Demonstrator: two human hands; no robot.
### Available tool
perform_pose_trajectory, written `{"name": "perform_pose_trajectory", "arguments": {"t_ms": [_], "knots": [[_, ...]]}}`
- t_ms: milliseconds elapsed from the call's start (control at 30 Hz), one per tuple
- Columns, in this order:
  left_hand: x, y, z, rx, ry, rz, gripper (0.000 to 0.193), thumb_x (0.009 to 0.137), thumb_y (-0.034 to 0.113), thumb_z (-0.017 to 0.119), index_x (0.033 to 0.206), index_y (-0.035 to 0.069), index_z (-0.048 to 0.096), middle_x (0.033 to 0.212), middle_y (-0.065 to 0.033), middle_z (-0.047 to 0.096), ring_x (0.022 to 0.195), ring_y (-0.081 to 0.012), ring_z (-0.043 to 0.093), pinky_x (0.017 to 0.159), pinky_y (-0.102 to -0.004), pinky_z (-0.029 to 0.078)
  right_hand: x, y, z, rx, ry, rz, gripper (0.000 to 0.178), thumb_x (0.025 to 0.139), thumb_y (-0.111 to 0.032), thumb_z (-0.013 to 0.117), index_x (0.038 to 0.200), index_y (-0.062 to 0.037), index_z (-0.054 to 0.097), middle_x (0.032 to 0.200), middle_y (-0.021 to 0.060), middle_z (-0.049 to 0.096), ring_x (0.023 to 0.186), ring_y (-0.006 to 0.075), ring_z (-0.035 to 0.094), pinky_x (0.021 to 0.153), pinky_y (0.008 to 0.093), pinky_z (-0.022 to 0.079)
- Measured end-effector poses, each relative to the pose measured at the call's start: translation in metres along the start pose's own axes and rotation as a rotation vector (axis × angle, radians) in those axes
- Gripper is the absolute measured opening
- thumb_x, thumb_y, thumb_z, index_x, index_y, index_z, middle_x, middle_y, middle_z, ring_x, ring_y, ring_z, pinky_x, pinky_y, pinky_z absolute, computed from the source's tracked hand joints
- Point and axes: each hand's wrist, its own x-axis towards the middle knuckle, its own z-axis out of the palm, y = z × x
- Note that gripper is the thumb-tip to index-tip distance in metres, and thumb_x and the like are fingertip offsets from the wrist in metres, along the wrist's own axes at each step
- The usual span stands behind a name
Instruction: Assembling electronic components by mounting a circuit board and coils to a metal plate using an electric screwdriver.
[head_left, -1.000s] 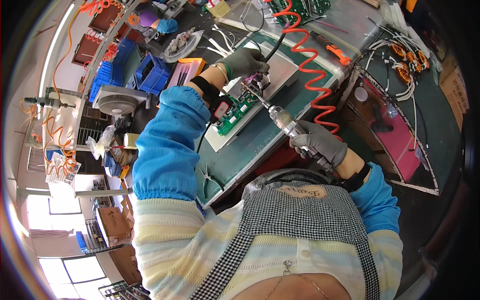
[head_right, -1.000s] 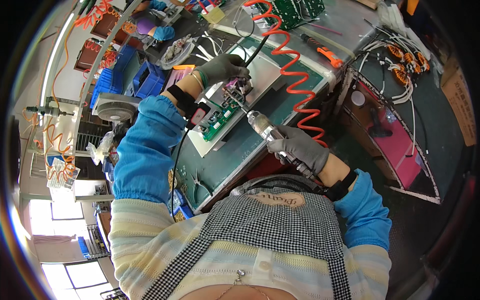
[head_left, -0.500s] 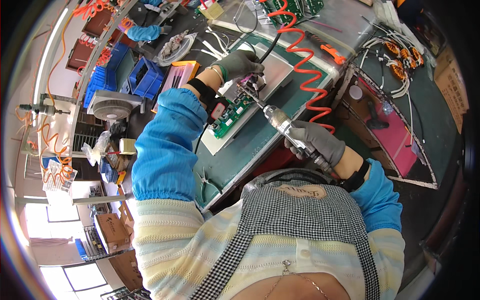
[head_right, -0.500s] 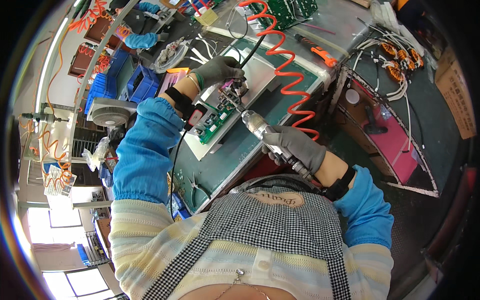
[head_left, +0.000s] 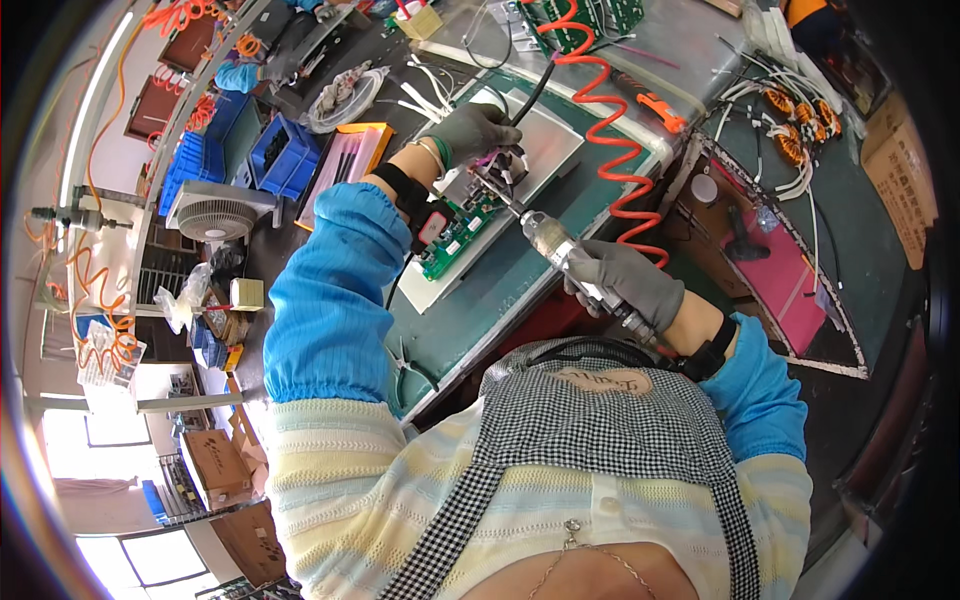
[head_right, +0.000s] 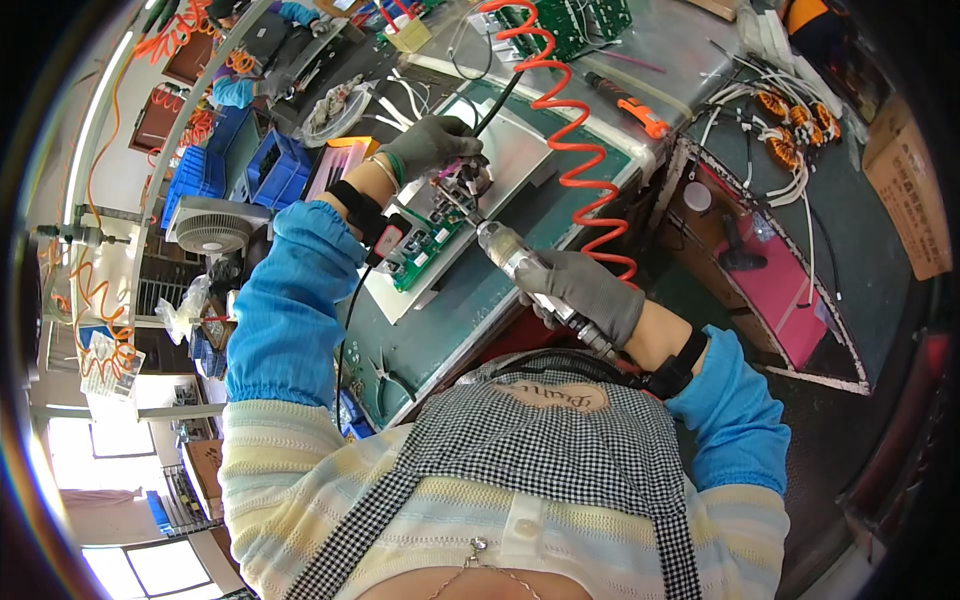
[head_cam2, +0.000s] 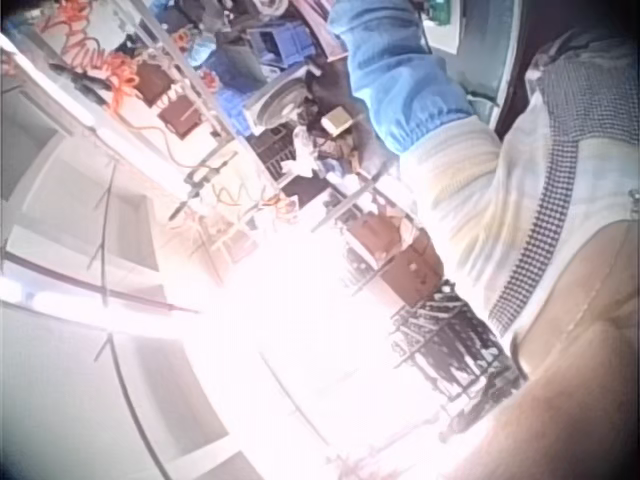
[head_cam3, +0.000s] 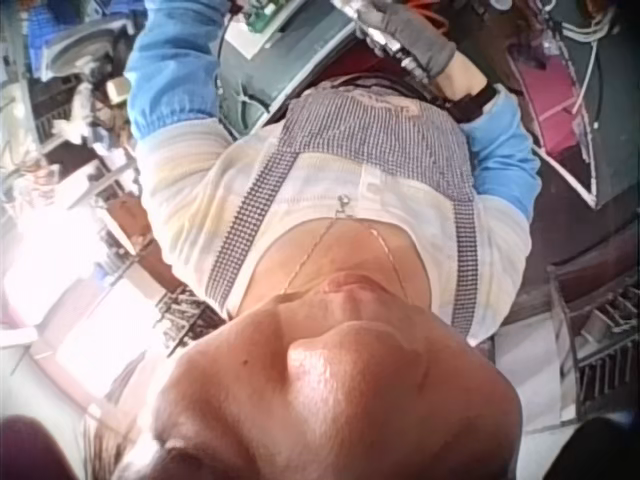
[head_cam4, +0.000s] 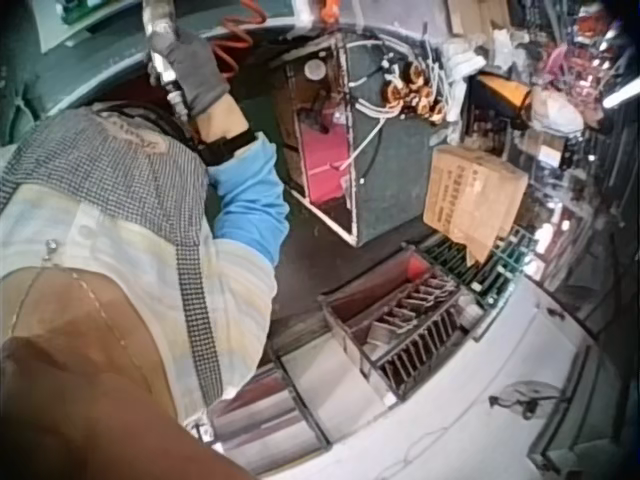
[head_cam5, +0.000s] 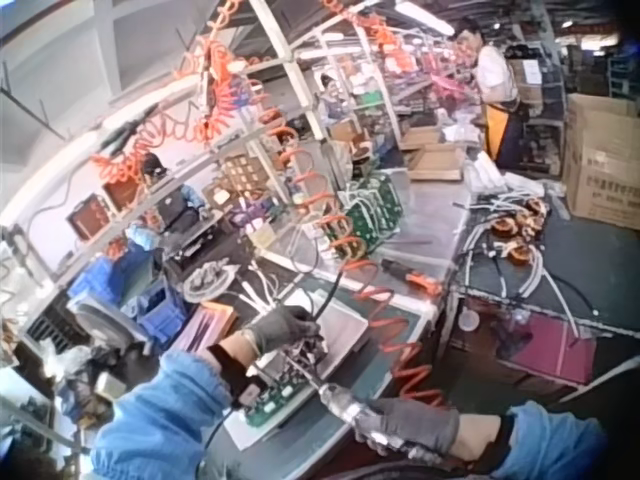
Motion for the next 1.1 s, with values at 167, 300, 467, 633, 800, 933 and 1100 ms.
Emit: {"name": "perform_pose_trajectory", "arguments": {"t_ms": [167,300,467,633,800,933,1100], "knots": [[-0.006,0.005,-0.004,-0.005,-0.004,-0.048,0.027,0.091,0.026,0.067,0.104,0.002,0.067,0.091,-0.0063,0.073,0.076,-0.0127,0.065,0.067,-0.0295,0.053,0.005,0.016,-0.01,-0.084,0.021,-0.112,0.035,0.095,-0.03,0.06,0.114,-0.0009,0.056,0.085,0.0026,0.061,0.064,0.0076,0.057,0.054,0.0223,0.047],[-0.049,-0.009,-0.026,-0.166,0.177,0.261,0.038,0.092,0.022,0.066,0.12,-0.004,0.059,0.094,-0.0058,0.065,0.079,-0.0106,0.061,0.073,-0.0279,0.052,-0.01,0.029,-0.044,0.108,0.101,-0.039,0.054,0.093,-0.042,0.063,0.132,-0.0056,0.051,0.089,0.0045,0.064,0.066,0.0102,0.06,0.055,0.0243,0.049],[-0.147,-0.064,-0.048,-0.475,0.254,0.211,0.034,0.093,0.02,0.064,0.116,-0.006,0.059,0.088,-0.0042,0.061,0.079,-0.0086,0.057,0.07,-0.0253,0.048,-0.012,0.005,-0.095,-0.037,0.287,-0.297,0.047,0.097,-0.04,0.057,0.129,-0.0066,0.052,0.095,0.005,0.065,0.074,0.0109,0.062,0.06,0.0246,0.051],[-0.235,-0.127,-0.021,-0.804,0.537,0.018,0.036,0.093,0.015,0.062,0.123,-0.005,0.055,0.107,-0.0101,0.066,0.087,-0.013,0.061,0.076,-0.0265,0.051,0.047,-0.034,-0.127,-0.41,0.644,-0.209,0.048,0.094,-0.025,0.061,0.134,0.0013,0.052,0.104,0.0065,0.065,0.089,0.0119,0.062,0.074,0.0233,0.049],[-0.29,-0.167,0.022,-0.911,0.638,-0.131,0.037,0.094,0.012,0.06,0.126,-0.005,0.053,0.108,-0.0102,0.066,0.089,-0.0141,0.061,0.078,-0.0268,0.051,0.143,-0.079,-0.174,-0.719,0.609,-0.194,0.05,0.091,-0.026,0.064,0.131,0.0032,0.055,0.119,0.0118,0.064,0.106,0.0212,0.06,0.093,0.0321,0.046],[-0.305,-0.167,0.07,-0.946,0.66,-0.309,0.036,0.094,0.011,0.06,0.125,-0.006,0.053,0.108,-0.01,0.066,0.087,-0.0139,0.061,0.078,-0.0269,0.051,0.233,-0.111,-0.212,-0.919,0.511,-0.203,0.049,0.09,-0.024,0.065,0.131,0.0003,0.056,0.118,0.0127,0.065,0.105,0.0196,0.06,0.091,0.0322,0.046],[-0.287,-0.131,0.125,-0.894,0.536,-0.503,0.038,0.095,0.017,0.062,0.125,-0.005,0.055,0.107,-0.0099,0.067,0.092,-0.0141,0.063,0.081,-0.0273,0.053,0.349,-0.126,-0.24,-0.948,0.381,-0.075,0.044,0.091,-0.016,0.063,0.133,-0.0042,0.056,0.108,0.0102,0.066,0.095,0.0184,0.061,0.081,0.0331,0.048]]}}
